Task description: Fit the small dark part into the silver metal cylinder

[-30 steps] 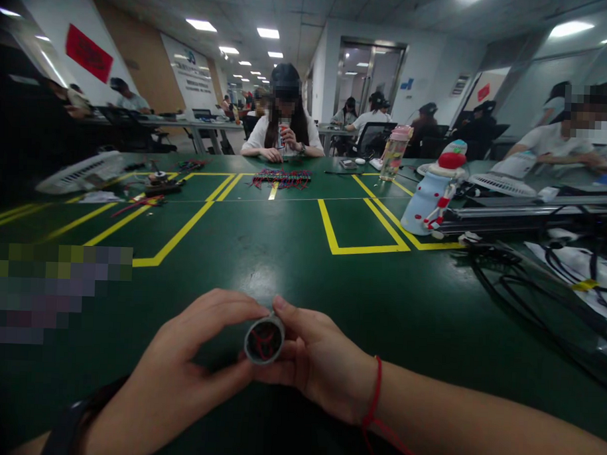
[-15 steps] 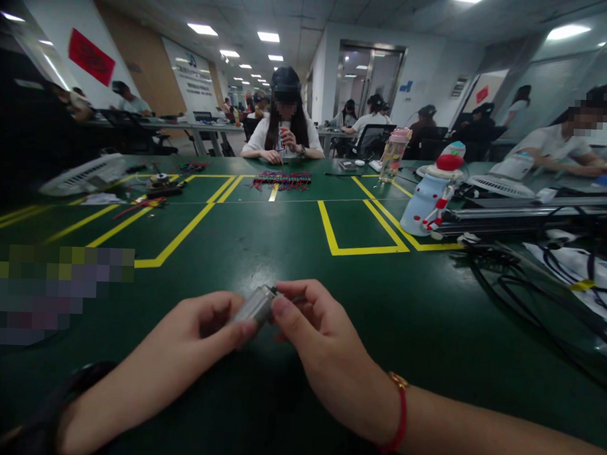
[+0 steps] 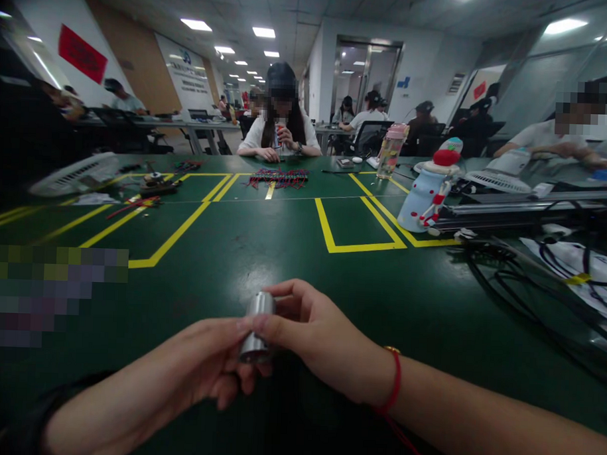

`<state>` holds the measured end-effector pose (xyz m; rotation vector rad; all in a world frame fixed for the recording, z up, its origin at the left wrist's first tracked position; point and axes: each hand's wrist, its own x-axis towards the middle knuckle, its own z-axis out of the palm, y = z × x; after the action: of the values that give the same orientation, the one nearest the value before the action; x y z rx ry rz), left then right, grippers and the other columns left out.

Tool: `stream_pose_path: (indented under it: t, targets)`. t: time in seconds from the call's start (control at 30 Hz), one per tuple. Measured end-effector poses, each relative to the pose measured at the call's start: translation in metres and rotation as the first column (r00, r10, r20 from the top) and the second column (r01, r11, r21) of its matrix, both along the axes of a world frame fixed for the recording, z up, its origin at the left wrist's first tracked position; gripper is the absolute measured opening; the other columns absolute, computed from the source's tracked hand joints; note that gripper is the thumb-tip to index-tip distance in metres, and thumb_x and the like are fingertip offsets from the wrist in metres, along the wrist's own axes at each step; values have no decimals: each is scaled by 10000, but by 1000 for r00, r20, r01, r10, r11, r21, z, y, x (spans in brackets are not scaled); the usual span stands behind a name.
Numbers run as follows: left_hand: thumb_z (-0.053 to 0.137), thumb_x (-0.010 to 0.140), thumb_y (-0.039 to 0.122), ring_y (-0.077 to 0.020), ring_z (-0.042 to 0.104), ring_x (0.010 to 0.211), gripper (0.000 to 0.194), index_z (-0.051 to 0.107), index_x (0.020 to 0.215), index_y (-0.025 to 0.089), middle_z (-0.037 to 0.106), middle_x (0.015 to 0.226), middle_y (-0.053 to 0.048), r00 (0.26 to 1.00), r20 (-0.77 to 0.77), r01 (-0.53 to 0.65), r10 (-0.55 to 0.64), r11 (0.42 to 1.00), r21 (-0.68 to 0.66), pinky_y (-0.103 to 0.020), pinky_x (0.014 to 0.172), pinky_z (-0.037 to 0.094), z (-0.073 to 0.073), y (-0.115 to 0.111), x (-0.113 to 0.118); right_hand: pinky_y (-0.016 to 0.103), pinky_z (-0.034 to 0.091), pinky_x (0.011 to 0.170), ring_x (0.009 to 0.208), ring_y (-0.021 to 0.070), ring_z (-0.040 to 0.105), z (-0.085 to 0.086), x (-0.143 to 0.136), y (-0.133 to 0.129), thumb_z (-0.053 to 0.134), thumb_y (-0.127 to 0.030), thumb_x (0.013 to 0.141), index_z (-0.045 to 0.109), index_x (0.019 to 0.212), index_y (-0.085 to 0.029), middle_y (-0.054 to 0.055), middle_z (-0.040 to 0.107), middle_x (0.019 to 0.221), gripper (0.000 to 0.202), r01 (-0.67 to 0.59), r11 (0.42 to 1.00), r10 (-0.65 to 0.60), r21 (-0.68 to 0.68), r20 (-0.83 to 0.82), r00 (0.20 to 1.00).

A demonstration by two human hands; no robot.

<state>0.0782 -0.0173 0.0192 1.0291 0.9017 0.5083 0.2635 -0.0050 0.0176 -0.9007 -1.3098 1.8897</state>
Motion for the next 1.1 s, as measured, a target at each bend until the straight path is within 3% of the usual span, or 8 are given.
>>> stream_pose_path:
  t: [0.07,0.13,0.2,0.27,0.5,0.63,0.9,1.1]
  targets:
    - [545,873,407,-166,596,884,232,668,913,215,667,945,-19,974,-225,61,39,906,419,-271,782,459,2,8,-3,271,501,857,965,104,603,-1,4,5,706,-248,743,478,1134,-211,24,596,1073,455,3,970,-12,244,36,999]
    - [582,862,335,-195,557,1018,153,663,954,243,652,1051,-11,917,-380,185,121,715,674,-329,928,397,0,17,-5,295,461,962,1070,114,565,-6,6,9,684,-196,758,508,1111,-221,21,574,1138,395,6,879,-56,478,91,994]
    - [581,865,294,-211,535,1067,164,645,1012,258,637,1103,-15,861,-473,283,189,594,753,-365,962,370,-5,24,-7,306,451,986,1084,113,553,-13,7,12,634,-175,796,526,1104,-230,19,561,1166,332,-23,785,-106,619,171,979]
    - [573,870,284,-219,548,1045,172,635,1028,256,645,1089,-21,815,-533,346,227,547,762,-381,936,385,-13,29,-8,311,471,963,1052,112,564,-21,7,15,602,-164,815,523,1119,-240,17,566,1149,323,-68,744,-137,664,252,958]
    - [597,847,318,-194,577,963,367,525,1206,281,623,1117,-21,827,-468,219,312,587,779,-354,845,462,-14,27,-10,304,495,958,1092,116,566,-35,5,21,687,-154,735,395,1195,-239,34,548,1193,552,27,828,-171,560,206,963]
    - [556,876,331,-178,557,998,214,629,1069,271,604,1095,-19,850,-387,161,358,524,837,-340,888,444,-1,27,-6,303,511,932,1019,109,603,-36,5,24,716,-156,702,390,1210,-231,23,594,1106,608,26,853,-163,522,220,962]
    - [577,868,344,-154,582,886,149,698,882,259,613,945,4,841,-341,87,421,517,851,-296,782,448,14,36,-8,296,499,891,987,111,586,-30,7,25,683,-237,740,488,1237,-239,27,594,1141,534,-80,743,-266,665,402,876]
    - [620,831,353,-174,585,872,135,729,876,288,621,915,2,774,-498,220,391,573,790,-314,793,443,-10,40,-22,275,486,816,912,108,568,-28,11,26,654,-223,734,566,1114,-215,20,598,1056,389,-110,640,-388,761,444,808]
